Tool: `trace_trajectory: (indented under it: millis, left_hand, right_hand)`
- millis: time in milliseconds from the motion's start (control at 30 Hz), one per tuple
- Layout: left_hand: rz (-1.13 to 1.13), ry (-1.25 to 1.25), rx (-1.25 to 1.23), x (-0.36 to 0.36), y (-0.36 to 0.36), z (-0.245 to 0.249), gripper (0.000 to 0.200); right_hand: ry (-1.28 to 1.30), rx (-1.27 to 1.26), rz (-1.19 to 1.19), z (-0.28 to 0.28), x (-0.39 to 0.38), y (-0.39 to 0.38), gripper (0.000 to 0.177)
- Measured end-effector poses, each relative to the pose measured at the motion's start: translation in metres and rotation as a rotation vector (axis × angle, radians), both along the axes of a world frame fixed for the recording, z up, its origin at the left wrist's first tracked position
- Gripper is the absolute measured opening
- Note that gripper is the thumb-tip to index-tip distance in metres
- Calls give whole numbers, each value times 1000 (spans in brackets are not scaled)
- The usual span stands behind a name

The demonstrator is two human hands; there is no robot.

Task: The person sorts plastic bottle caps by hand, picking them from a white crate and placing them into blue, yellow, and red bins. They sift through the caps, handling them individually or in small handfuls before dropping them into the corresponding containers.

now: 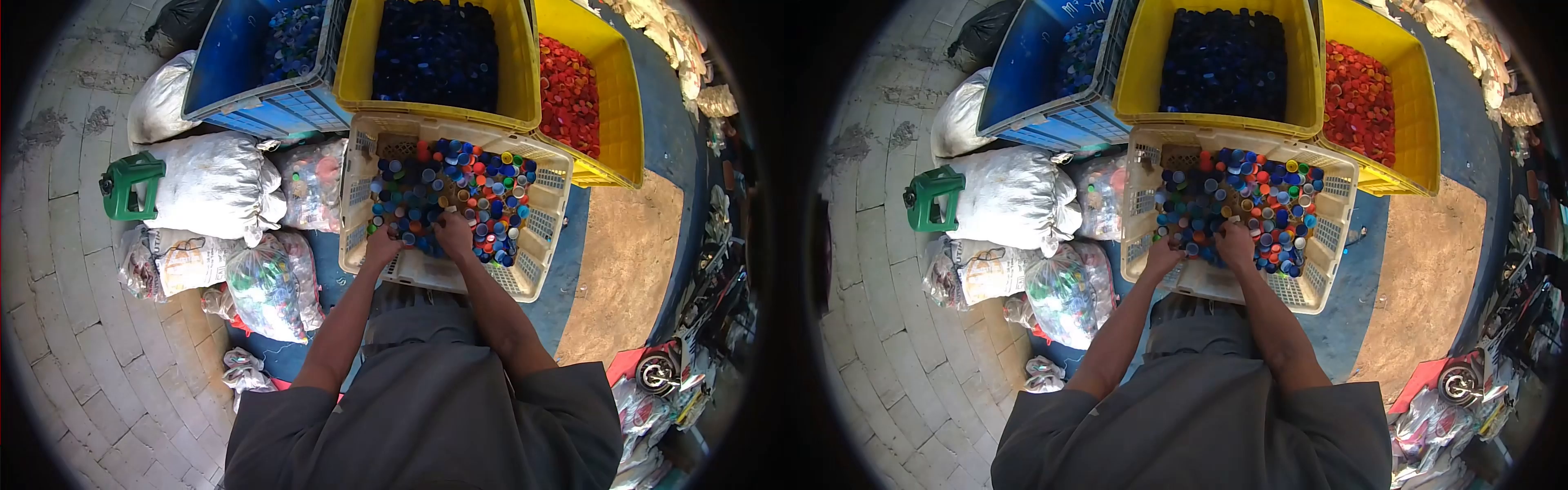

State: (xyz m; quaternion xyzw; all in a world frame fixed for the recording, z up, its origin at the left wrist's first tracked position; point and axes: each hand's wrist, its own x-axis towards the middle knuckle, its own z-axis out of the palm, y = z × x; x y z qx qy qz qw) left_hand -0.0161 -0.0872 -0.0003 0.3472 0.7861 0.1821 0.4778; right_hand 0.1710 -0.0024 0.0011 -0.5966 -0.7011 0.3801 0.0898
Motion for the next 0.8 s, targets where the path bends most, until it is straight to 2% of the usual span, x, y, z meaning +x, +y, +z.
trace_trajectory:
  millis: [367, 567, 667, 800]
  left_hand:
    - [-25, 54, -122, 0, 4, -21, 57]
    - [-31, 71, -118, -1, 2, -26, 59]
    - [-54, 74, -172, 0, 7, -19, 58]
    - [-125, 3, -245, 1, 17, -10, 57]
  right_hand:
    - [-139, 32, -112, -1, -22, -1, 37]
    - [-167, 62, -105, -12, -27, -1, 28]
    - [-155, -5, -135, -15, -26, 0, 25]
    - [59, -70, -262, -13, -17, 3, 25]
